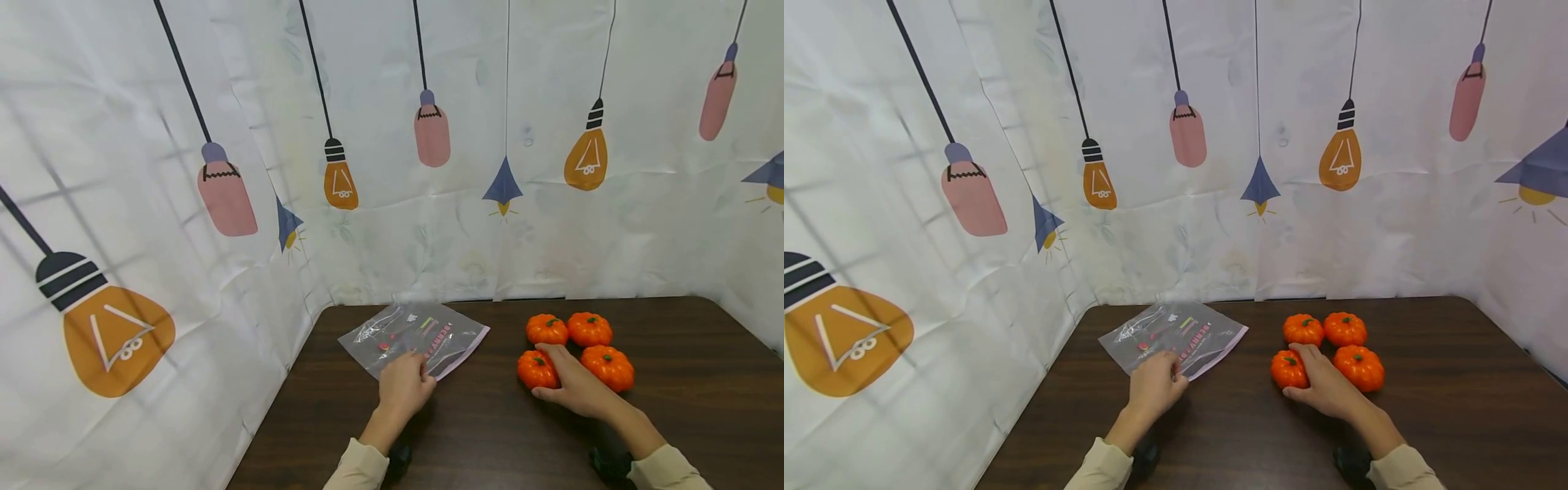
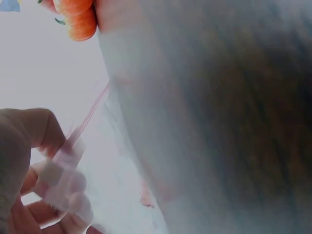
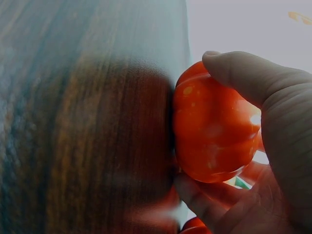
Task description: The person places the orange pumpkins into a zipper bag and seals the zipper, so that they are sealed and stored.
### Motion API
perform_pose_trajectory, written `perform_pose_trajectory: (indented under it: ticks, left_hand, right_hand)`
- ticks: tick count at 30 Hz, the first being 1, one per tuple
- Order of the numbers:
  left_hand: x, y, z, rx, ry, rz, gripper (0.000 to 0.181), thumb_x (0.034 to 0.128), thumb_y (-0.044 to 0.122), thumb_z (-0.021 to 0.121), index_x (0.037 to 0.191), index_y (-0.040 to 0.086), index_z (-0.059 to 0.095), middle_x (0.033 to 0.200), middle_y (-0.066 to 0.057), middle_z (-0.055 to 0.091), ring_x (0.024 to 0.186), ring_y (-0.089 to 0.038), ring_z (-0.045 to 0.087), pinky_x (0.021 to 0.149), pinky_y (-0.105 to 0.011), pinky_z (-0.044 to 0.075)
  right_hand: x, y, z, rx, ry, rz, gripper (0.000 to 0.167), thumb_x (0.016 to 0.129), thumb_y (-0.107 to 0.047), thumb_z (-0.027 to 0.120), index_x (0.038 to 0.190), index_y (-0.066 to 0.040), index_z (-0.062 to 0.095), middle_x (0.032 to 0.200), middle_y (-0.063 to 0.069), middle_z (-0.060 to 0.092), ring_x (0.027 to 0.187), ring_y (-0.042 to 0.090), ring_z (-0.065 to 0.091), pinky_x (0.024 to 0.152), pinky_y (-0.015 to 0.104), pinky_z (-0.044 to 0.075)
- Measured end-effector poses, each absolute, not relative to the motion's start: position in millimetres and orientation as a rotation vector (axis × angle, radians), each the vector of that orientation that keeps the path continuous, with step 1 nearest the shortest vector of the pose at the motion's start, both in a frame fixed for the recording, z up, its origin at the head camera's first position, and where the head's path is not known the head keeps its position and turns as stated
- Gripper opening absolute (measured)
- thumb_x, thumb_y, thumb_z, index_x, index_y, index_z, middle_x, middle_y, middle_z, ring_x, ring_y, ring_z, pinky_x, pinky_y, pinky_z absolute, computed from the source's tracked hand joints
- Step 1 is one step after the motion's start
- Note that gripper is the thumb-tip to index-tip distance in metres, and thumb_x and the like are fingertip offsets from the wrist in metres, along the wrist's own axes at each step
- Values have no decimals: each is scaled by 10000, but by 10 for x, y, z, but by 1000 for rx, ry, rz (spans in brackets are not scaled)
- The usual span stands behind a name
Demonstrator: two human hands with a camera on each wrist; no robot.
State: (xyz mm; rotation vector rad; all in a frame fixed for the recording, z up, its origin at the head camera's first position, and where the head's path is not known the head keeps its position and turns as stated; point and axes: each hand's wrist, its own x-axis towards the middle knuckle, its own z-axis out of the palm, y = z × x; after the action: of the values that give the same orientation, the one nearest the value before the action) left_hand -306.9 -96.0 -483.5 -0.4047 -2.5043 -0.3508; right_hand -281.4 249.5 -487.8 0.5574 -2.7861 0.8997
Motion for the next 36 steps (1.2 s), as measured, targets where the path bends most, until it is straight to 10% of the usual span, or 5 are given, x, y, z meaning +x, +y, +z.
perform_pose_trajectory:
  ticks: [36]
  left_hand:
    - [-3128, -1003, -4769, -428, -2473, -1062, 105, 838, 135, 785, 781, 210, 737, 691, 87, 637, 614, 12, 506, 594, -182, 445]
  right_hand:
    - [-2804, 2445, -4863, 516, -2789, 1003, 894, 856, -530, 776, 1483, -22, 391, 1469, 216, 519, 1286, 385, 563, 1035, 648, 439]
